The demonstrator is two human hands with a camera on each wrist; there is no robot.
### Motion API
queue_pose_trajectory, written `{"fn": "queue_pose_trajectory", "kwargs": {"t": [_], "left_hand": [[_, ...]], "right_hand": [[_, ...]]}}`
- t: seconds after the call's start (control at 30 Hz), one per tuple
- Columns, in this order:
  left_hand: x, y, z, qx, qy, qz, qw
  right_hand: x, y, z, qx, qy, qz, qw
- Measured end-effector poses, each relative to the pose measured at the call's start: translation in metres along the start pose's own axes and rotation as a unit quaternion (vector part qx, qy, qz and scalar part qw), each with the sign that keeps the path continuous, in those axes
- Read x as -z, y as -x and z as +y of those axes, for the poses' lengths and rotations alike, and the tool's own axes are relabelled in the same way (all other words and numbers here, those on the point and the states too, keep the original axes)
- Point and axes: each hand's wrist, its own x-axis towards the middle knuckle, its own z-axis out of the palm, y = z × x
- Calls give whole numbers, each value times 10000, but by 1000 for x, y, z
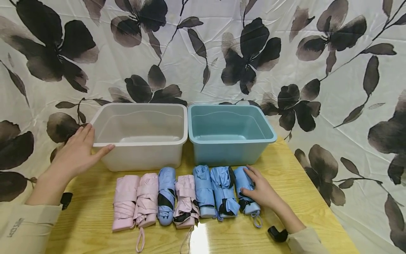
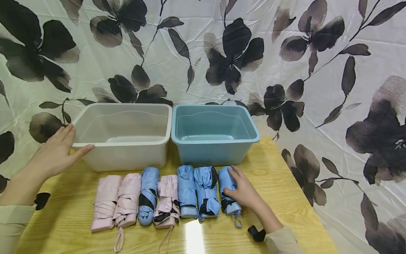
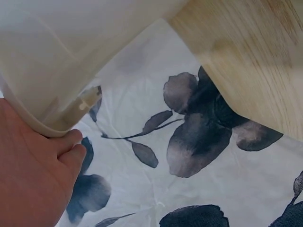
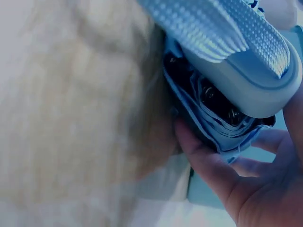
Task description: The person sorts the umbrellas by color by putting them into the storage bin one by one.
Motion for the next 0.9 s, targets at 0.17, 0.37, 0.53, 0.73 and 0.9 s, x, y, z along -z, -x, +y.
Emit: {"fn": "queue_pose_trajectory", "kwargs": {"t": [0.17,0.37,0.53,0.73,0.9], "left_hand": [[-1,1,0,-17,-32,78,10000],[0,0,3,-17,-47,79,10000],[2,1,4,33,-37,72,10000],[2,3,3,49,-24,116,9999],[1,2,1,15,-28,52,10000]], "right_hand": [[-2,2,5,52,-372,369,9986],[-3,11,7,40,-602,846,9946],[0,17,1,101,-944,1185,9884],[13,18,-16,425,-1452,1553,9762],[28,15,-33,826,-1735,1931,9622]]}}
